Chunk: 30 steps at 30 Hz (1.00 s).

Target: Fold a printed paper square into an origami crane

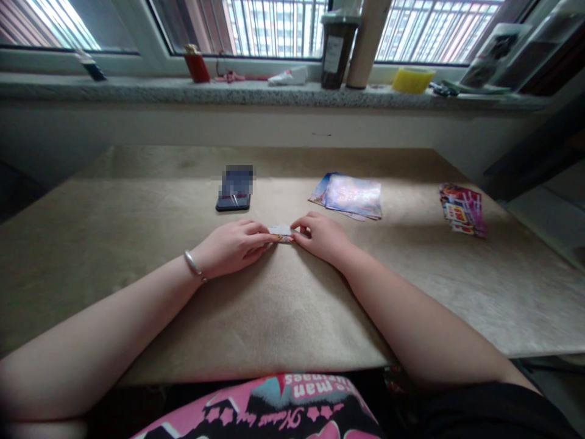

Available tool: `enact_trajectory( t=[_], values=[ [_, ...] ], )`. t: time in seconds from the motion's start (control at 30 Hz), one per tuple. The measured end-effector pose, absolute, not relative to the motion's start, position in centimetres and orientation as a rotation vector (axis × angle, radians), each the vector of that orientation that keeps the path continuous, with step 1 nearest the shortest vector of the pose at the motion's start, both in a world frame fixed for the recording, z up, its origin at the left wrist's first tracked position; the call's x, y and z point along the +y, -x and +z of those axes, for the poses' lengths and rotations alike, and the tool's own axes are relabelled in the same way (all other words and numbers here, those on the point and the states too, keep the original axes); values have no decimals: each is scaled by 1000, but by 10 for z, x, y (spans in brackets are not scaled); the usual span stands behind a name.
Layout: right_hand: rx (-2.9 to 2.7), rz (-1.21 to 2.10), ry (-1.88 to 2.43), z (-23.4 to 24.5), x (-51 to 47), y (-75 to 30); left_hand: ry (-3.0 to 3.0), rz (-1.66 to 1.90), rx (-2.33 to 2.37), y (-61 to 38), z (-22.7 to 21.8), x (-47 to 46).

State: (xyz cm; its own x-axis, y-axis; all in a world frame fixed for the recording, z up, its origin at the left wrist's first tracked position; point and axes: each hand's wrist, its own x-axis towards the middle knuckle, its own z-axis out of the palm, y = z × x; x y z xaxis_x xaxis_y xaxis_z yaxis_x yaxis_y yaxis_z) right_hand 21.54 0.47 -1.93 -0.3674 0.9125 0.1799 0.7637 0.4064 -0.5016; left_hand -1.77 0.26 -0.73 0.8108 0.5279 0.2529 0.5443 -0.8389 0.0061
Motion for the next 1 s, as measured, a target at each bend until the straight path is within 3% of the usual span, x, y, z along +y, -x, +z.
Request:
enact_trajectory(
  t=[0.37, 1.0],
  values=[
    [-2279, 507, 1330, -23, 7, -216, 2878, -438, -911, 17, -11, 5],
    [-2365, 226, 1052, -31, 11, -215, 2886, -392, -779, 17, -12, 7]
  ],
)
